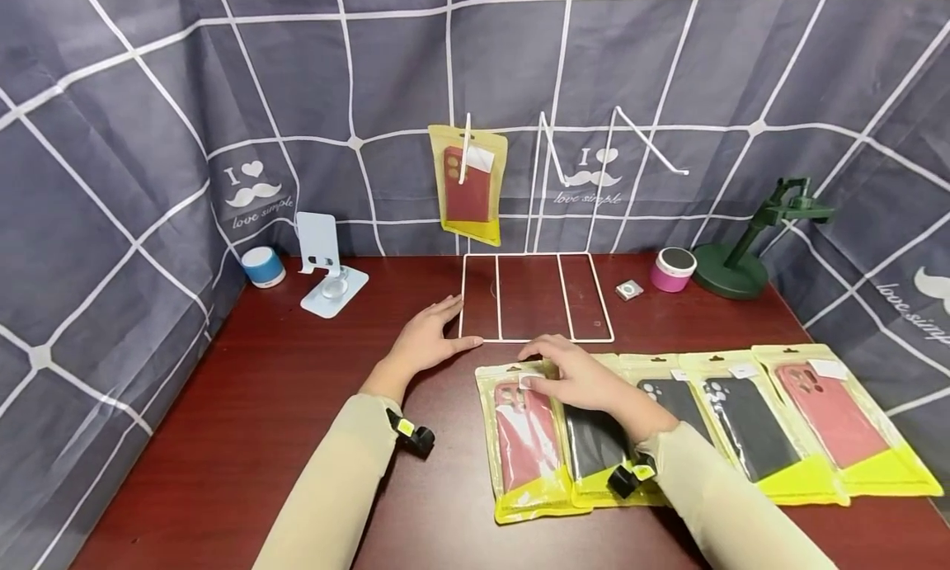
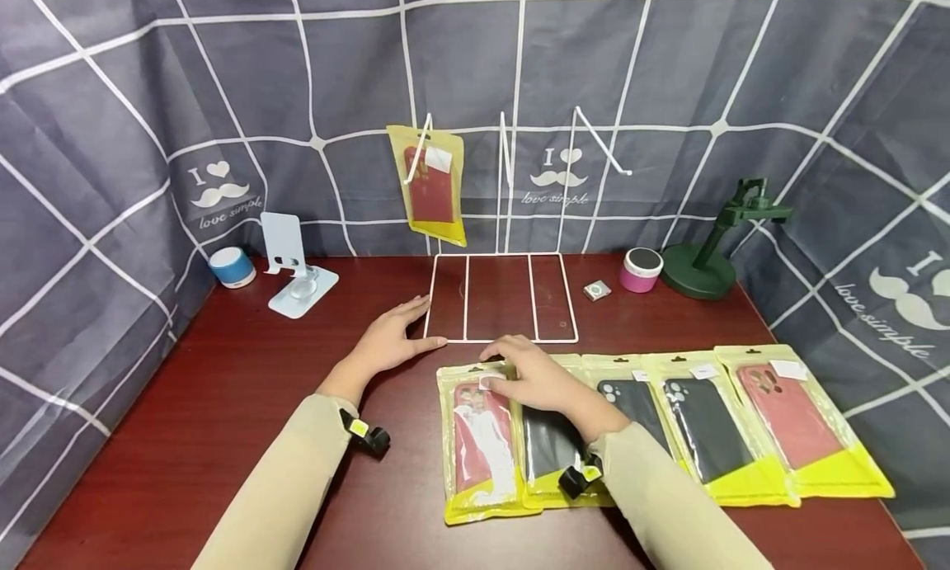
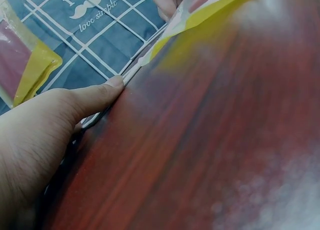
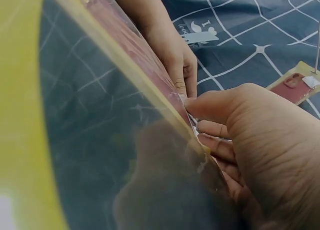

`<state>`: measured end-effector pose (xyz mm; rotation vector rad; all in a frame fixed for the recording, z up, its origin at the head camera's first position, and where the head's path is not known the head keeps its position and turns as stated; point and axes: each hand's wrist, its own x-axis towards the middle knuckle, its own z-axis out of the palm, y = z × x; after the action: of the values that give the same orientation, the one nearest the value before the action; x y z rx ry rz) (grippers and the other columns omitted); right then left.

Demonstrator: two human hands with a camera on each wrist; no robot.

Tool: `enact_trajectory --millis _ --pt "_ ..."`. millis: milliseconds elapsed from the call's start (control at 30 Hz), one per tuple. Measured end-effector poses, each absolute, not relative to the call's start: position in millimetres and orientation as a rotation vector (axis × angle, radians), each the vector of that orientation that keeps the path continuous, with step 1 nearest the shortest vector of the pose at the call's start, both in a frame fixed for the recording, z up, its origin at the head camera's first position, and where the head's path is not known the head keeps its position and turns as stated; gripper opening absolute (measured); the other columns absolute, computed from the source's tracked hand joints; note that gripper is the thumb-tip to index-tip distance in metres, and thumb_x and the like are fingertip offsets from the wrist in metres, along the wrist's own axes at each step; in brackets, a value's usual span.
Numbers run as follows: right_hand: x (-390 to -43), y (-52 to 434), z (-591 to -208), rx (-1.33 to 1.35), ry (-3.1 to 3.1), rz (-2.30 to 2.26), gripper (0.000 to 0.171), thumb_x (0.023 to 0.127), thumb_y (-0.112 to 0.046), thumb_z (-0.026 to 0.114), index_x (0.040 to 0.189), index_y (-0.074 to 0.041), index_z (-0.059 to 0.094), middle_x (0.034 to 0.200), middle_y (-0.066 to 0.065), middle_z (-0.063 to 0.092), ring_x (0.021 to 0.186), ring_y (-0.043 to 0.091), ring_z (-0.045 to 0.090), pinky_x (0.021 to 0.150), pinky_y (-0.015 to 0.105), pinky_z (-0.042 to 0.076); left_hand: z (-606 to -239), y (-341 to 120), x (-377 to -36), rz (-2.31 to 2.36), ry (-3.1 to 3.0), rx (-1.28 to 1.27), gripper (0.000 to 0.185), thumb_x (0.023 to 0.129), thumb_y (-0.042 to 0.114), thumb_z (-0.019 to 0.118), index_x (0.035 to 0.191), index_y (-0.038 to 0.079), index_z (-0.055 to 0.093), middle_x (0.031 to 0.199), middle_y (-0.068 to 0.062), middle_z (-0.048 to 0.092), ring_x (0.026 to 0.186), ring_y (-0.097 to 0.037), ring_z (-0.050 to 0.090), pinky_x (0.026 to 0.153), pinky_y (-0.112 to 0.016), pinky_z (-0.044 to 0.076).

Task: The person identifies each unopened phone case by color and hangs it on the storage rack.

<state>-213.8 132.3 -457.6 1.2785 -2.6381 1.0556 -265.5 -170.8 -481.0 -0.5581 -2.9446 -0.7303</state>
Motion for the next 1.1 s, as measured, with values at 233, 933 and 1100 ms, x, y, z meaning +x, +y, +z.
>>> enact_trajectory --millis 233,933,1100 --pt "-219.1 130.5 -460.7 1.186 -2.654 0.880 0.019 0.092 -0.018 0.071 0.109 -0.010 0.068 0.106 0.004 0.062 0.099 0.023 0.053 0.087 0.044 0.048 -481.1 -173.8 -266.5 -0.749 -2.931 -0.565 0.101 0.081 0.080 0.059 0.154 0.012 0.042 0.160 -0.004 0.037 0.148 -0.025 0.031 0.120 -0.046 0.028" --pt "-216.6 129.7 -463.9 1.009 -2.596 1.156 0.010 0.098 -0.012 0.066 0.097 -0.021 0.062 0.087 -0.010 0.057 0.080 0.014 0.048 0.069 0.031 0.043 -480.8 -170.3 -265.3 -0.720 -2.940 -0.586 0.098 0.083 0.077 0.060 0.154 0.012 0.042 0.160 -0.004 0.037 0.148 -0.026 0.031 0.120 -0.045 0.028" --pt "-218.7 129.8 -464.7 0.950 -2.496 1.238 0.007 0.102 -0.016 0.061 0.104 -0.023 0.060 0.079 -0.010 0.057 0.063 0.009 0.050 0.059 0.027 0.045 -479.9 -171.7 -264.2 -0.729 -2.931 -0.591 0.092 0.086 0.069 0.064 0.154 0.012 0.042 0.160 -0.003 0.037 0.148 -0.026 0.032 0.119 -0.045 0.030"
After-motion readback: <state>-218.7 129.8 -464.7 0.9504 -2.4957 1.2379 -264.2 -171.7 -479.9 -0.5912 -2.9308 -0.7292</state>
